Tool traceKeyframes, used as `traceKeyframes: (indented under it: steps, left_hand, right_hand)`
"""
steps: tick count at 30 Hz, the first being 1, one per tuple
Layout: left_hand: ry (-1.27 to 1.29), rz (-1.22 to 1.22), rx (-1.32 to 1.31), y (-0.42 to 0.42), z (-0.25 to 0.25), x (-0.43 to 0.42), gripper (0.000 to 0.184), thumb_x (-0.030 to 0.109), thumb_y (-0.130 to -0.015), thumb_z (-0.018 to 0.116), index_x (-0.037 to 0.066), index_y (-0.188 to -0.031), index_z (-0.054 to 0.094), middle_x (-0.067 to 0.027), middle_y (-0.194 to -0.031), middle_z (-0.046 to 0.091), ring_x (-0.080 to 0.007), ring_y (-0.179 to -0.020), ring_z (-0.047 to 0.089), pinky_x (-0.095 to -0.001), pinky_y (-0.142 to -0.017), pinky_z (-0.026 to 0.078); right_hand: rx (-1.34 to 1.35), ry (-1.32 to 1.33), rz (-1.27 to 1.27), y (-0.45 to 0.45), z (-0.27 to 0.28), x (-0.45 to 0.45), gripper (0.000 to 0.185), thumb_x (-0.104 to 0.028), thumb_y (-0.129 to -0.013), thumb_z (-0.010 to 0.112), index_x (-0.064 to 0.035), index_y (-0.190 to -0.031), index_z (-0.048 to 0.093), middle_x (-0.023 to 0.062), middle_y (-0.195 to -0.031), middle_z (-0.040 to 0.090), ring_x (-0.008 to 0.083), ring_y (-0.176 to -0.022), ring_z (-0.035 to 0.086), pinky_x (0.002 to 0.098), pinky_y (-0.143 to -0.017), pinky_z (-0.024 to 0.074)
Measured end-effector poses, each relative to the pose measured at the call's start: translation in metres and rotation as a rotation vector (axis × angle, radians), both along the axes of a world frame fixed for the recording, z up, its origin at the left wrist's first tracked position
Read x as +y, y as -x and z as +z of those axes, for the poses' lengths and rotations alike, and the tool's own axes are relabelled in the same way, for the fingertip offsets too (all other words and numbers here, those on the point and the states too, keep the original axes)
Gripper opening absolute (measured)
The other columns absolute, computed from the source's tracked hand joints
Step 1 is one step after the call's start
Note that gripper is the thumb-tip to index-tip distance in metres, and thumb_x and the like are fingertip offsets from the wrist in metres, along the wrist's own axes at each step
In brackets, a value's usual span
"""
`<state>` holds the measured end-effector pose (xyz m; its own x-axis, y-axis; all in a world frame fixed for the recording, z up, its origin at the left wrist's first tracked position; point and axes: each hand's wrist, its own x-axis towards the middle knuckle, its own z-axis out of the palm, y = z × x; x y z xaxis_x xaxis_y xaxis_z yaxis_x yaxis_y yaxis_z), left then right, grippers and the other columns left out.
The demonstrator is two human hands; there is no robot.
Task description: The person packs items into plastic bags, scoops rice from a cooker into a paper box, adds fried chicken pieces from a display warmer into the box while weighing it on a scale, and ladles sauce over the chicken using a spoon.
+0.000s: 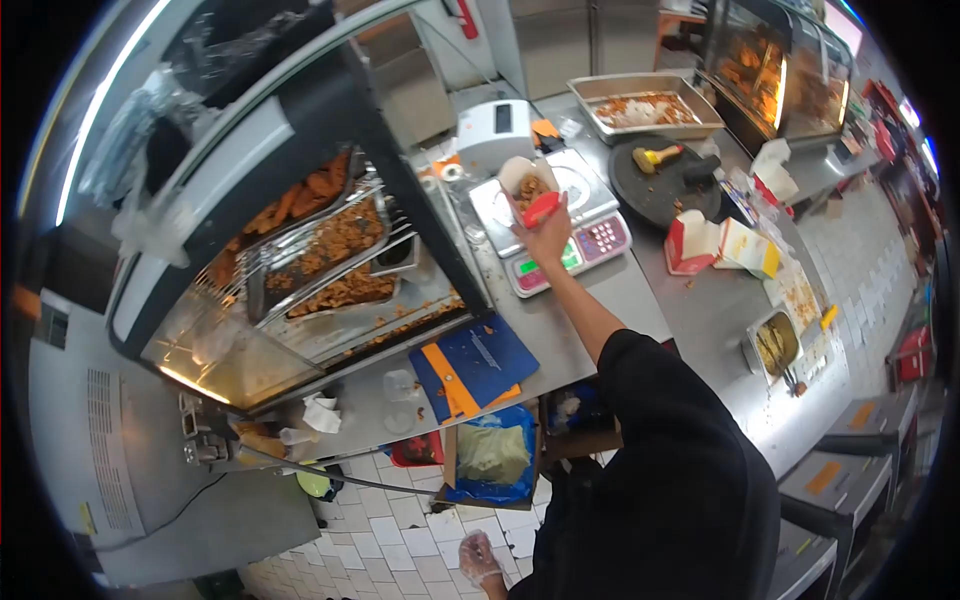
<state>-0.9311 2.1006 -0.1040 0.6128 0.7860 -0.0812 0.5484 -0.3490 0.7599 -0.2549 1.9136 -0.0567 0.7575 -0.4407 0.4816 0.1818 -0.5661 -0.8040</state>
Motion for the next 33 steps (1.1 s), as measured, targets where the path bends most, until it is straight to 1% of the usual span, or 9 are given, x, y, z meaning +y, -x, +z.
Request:
traceKeyframes:
  steps: [4,5,8,16,19,21,23,28,33]
  left_hand:
    - [0.630,0.172,-0.154,0.010,0.040,-0.010,0.037,-0.004,-0.094,0.047,-0.002,-0.130,0.050,-0.0143,-0.122,0.058,-0.0232,-0.115,0.055,-0.0356,-0.104,0.043]
    - [0.021,0.093,0.095,0.006,0.011,0.005,0.023,0.026,-0.092,0.069,0.003,-0.097,0.068,-0.0067,-0.081,0.070,-0.0152,-0.068,0.065,-0.0307,-0.066,0.054]
    - [-0.095,0.064,-0.153,-0.059,0.047,0.023,0.019,0.022,-0.088,0.072,0.003,-0.090,0.069,-0.0095,-0.077,0.069,-0.0208,-0.068,0.066,-0.0361,-0.065,0.053]
    - [-0.769,-0.822,-0.559,-0.405,0.268,0.115,0.029,0.026,-0.099,0.052,0.008,-0.117,0.066,-0.0138,-0.109,0.067,-0.0354,-0.105,0.059,-0.0451,-0.090,0.048]
    - [-0.908,-0.797,0.017,-0.518,0.319,0.116,0.030,0.025,-0.101,0.045,0.010,-0.116,0.066,-0.0156,-0.111,0.067,-0.0345,-0.104,0.061,-0.0465,-0.088,0.049]
    - [-0.961,-0.765,-0.020,-0.625,0.240,0.167,0.038,0.031,-0.102,0.040,0.008,-0.119,0.065,-0.0169,-0.119,0.066,-0.0348,-0.106,0.063,-0.0489,-0.091,0.049]
    - [-0.829,-1.004,0.249,-0.636,0.279,0.155,0.047,0.041,-0.099,0.047,0.008,-0.126,0.065,-0.0145,-0.127,0.065,-0.0345,-0.114,0.063,-0.0463,-0.098,0.047]
    - [-0.571,-1.055,0.507,-0.652,0.299,0.156,0.038,0.034,-0.089,0.063,-0.001,-0.100,0.073,-0.0207,-0.111,0.069,-0.0305,-0.103,0.067,-0.0431,-0.087,0.051]
    - [-0.512,-0.900,0.245,-0.664,0.244,0.193,0.030,0.022,-0.088,0.069,-0.003,-0.105,0.071,-0.0198,-0.106,0.070,-0.0313,-0.096,0.067,-0.0408,-0.081,0.052]
  right_hand:
    - [-0.096,-0.051,0.013,-0.009,0.012,0.002,0.064,-0.021,-0.065,0.085,-0.0014,-0.117,0.052,0.0174,-0.106,0.059,0.0359,-0.099,0.059,0.0460,-0.089,0.0464]
    - [-0.138,-0.068,0.045,0.002,0.015,0.001,0.064,-0.020,-0.066,0.084,-0.0012,-0.117,0.051,0.0171,-0.106,0.059,0.0356,-0.099,0.059,0.0451,-0.089,0.0463]
    - [-0.134,-0.150,0.124,0.057,0.024,-0.004,0.066,-0.017,-0.067,0.084,-0.0006,-0.120,0.049,0.0163,-0.107,0.057,0.0337,-0.101,0.058,0.0422,-0.090,0.0459]
    - [0.019,-0.348,0.349,0.290,-0.007,-0.040,0.085,-0.012,-0.069,0.085,-0.0024,-0.136,0.035,0.0139,-0.126,0.052,0.0266,-0.119,0.055,0.0380,-0.099,0.0476]
    - [0.150,-0.658,0.487,0.399,0.057,-0.046,0.082,-0.013,-0.068,0.087,-0.0045,-0.132,0.036,0.0145,-0.130,0.051,0.0269,-0.121,0.055,0.0394,-0.096,0.0520]
    - [0.322,-0.324,0.392,0.455,0.046,-0.074,0.087,-0.015,-0.066,0.089,-0.0040,-0.132,0.033,0.0157,-0.130,0.051,0.0287,-0.121,0.056,0.0412,-0.097,0.0519]
    - [0.476,-0.145,0.281,0.513,0.009,-0.101,0.094,-0.019,-0.062,0.093,-0.0022,-0.132,0.032,0.0169,-0.130,0.052,0.0309,-0.121,0.056,0.0425,-0.099,0.0505]
    - [0.229,-1.519,0.085,0.578,0.030,-0.116,0.093,-0.014,-0.060,0.092,-0.0049,-0.131,0.033,0.0153,-0.131,0.049,0.0295,-0.124,0.053,0.0420,-0.104,0.0458]
    - [0.335,-0.387,-0.233,0.612,-0.005,-0.131,0.094,-0.008,-0.059,0.088,-0.0046,-0.134,0.033,0.0141,-0.133,0.047,0.0277,-0.126,0.049,0.0444,-0.107,0.0432]
